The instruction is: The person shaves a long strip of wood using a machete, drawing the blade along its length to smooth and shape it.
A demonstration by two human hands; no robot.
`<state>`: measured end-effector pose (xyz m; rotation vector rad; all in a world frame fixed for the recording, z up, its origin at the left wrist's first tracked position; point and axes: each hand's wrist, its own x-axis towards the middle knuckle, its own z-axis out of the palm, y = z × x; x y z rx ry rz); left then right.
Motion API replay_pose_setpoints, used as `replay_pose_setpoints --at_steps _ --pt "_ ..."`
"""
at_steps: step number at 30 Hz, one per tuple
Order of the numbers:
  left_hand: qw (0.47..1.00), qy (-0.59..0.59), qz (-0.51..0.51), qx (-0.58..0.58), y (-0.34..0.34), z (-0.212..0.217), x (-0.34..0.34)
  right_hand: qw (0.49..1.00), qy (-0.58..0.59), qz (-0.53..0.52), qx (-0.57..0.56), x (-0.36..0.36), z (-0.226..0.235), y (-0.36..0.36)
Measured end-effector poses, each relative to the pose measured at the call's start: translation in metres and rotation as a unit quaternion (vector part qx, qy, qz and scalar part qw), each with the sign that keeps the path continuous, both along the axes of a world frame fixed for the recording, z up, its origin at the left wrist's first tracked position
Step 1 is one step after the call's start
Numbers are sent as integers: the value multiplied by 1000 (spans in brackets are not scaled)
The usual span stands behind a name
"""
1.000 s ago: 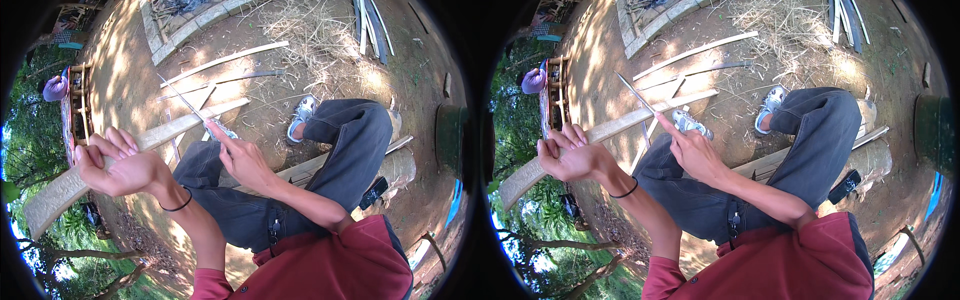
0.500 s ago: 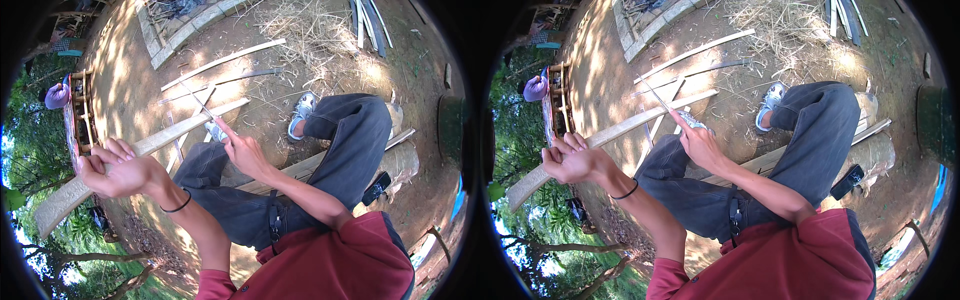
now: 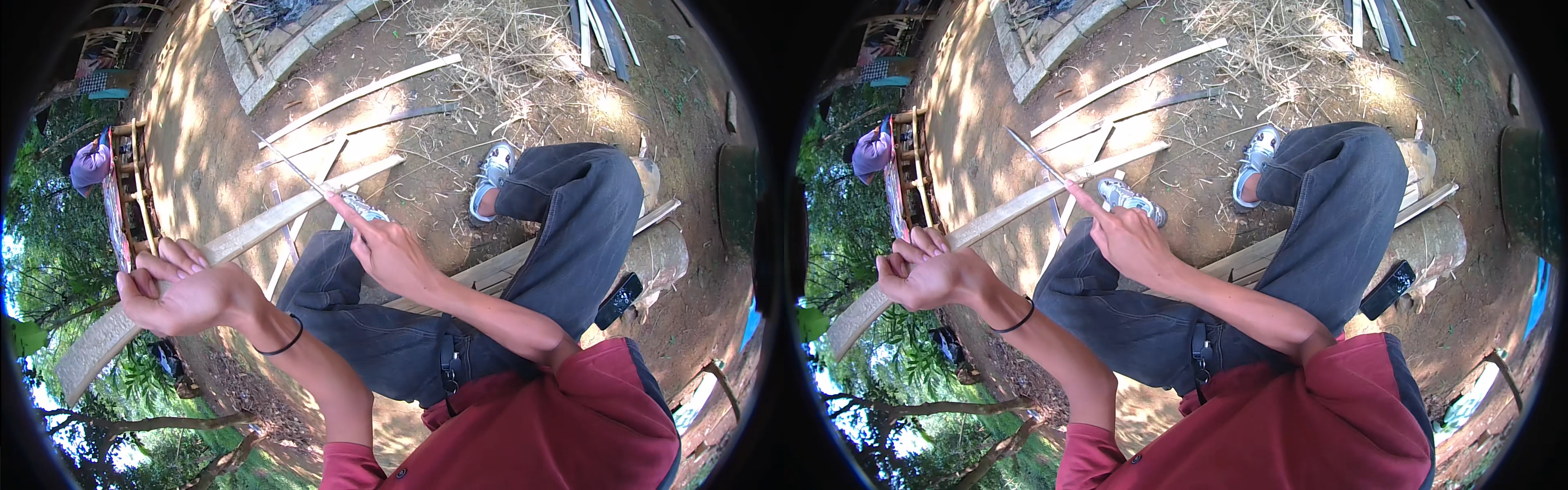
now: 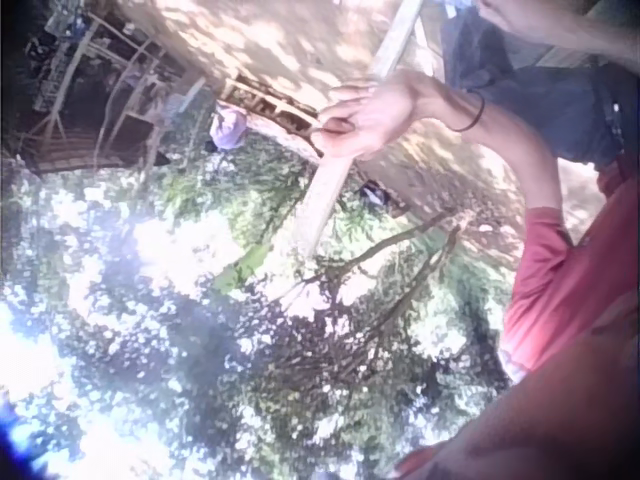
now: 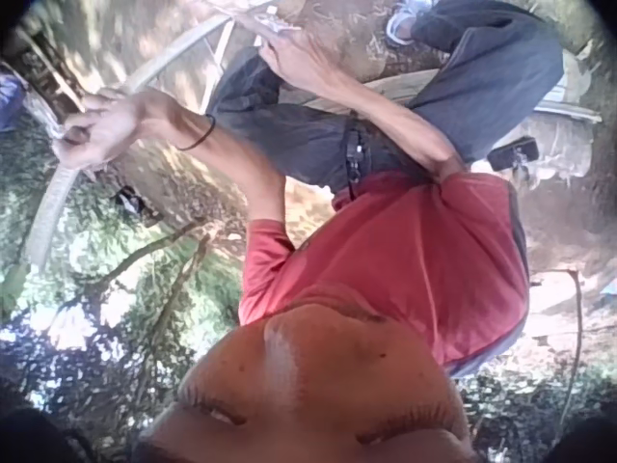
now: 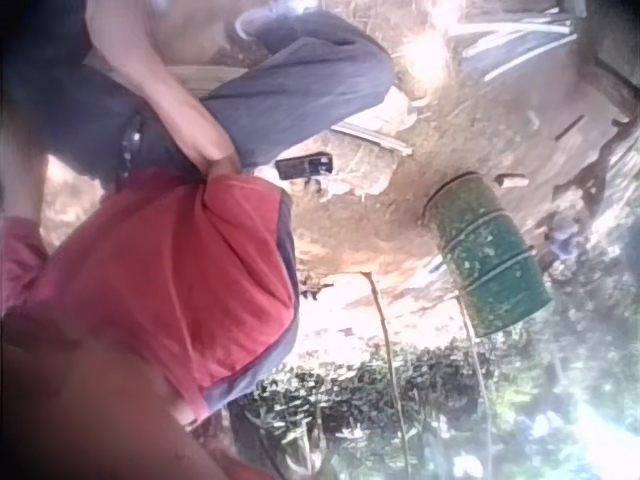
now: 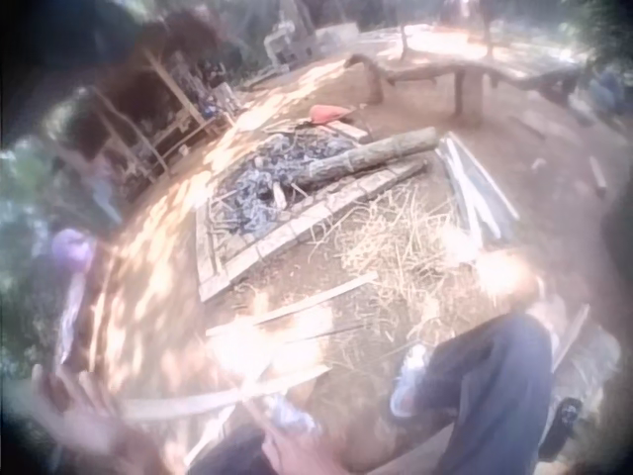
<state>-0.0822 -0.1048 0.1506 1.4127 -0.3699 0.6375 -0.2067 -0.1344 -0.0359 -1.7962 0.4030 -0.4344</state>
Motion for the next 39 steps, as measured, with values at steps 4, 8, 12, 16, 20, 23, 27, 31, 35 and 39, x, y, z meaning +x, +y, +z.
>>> replay_pose_setpoints --at_steps 4,8,12,16,20,23,27,31,35,39 --pt "1000 10 16 -2 -4 2 5 998 56 -12 -20 4 -31 -1" --pt "1000 7 23 14 5 0 12 998 52 2 23 6 -22 -2" --pt "1000 18 9 11 2 5 11 996 21 -18 -85 4 -17 9" --pt "1000 23 8 8 -1 4 13 995 98 25 -4 2 -38 3" --pt "1000 9 6 26 -8 3 13 999 1 -10 -35 3 -10 6" --pt "1000 -17 5 5 -14 2 7 995 94 5 -16 2 -38 4" --pt "999 -36 9 -13 -19 -1 7 997 76 8 25 0 -40 -21" --pt "998 -46 17 -39 -28 -2 4 999 -23 1 23 -15 0 -14" --pt "999 -8 11 -52 -26 4 0 999 -7 -10 -32 -17 -38 -9" --pt "998 -5 -22 -59 -26 -7 12 997 24 0 70 -13 -63 -34"
